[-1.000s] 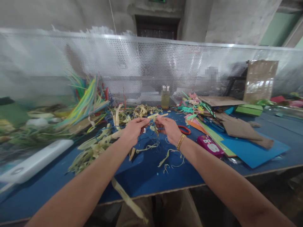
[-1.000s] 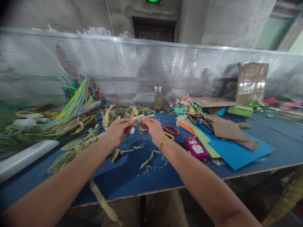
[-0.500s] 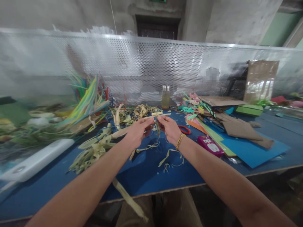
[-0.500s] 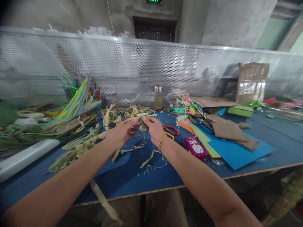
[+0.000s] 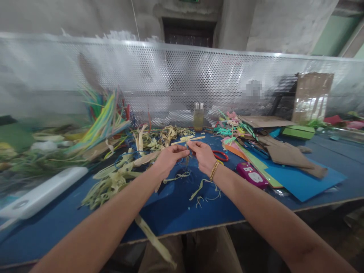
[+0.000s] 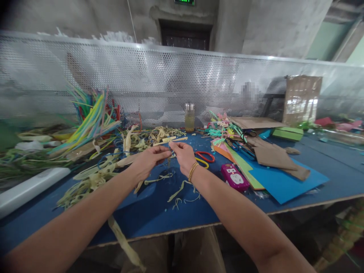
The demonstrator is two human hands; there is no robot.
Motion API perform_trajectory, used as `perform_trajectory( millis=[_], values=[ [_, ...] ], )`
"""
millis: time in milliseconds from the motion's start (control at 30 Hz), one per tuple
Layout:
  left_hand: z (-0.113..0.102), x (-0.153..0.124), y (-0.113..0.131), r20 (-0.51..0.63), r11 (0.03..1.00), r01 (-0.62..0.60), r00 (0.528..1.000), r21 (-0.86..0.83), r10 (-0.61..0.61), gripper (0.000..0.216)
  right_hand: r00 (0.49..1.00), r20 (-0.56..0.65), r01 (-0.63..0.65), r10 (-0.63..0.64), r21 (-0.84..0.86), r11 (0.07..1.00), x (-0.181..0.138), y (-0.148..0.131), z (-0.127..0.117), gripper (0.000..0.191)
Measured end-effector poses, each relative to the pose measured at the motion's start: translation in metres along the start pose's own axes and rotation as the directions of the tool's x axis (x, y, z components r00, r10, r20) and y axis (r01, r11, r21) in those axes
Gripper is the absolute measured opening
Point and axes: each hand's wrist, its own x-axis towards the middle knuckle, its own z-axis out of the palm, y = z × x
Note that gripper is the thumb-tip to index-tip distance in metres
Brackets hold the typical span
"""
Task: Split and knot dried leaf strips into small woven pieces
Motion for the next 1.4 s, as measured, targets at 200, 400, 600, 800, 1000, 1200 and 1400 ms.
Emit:
perform_trajectory(
  millis=[200, 400, 600, 800, 1000, 1200, 1400],
  values=[
    [-0.017, 0.003, 0.012, -0.115, 0.997, 0.017, 0.993, -0.081, -0.026, 0.041, 0.999, 0.034, 0.030, -0.027, -0.072, 0.997, -0.001, 0.000, -0.003, 0.034],
    [-0.022, 0.007, 0.012, -0.088, 1.000, -0.001, 0.996, -0.006, 0.001, 0.033, 0.991, 0.132, 0.052, -0.031, -0.162, 0.985, -0.006, 0.005, -0.001, 0.032],
    [-0.024, 0.006, 0.011, -0.036, 1.000, 0.031, 0.999, 0.004, -0.030, 0.029, 0.983, 0.180, 0.080, -0.038, -0.236, 0.968, -0.005, 0.008, -0.002, 0.033],
    [-0.030, 0.013, 0.010, -0.131, 0.998, 0.003, 0.991, -0.070, -0.012, 0.029, 0.961, 0.274, 0.207, -0.025, -0.660, 0.722, 0.009, -0.007, -0.023, 0.039],
    [-0.038, 0.016, 0.014, -0.226, 0.986, 0.004, 0.973, -0.164, -0.042, 0.028, 0.989, 0.143, 0.149, 0.042, -0.943, -0.299, 0.019, -0.041, -0.058, 0.036],
    [-0.039, 0.015, 0.016, -0.241, 0.984, -0.011, 0.970, -0.175, -0.032, 0.026, 0.972, 0.052, 0.143, 0.229, -0.903, -0.404, 0.019, -0.042, -0.066, 0.035],
    [-0.041, 0.016, 0.017, -0.250, 0.983, -0.006, 0.967, -0.183, -0.041, 0.027, 0.976, 0.013, 0.106, 0.219, -0.904, -0.415, 0.022, -0.033, -0.067, 0.046]
  ],
)
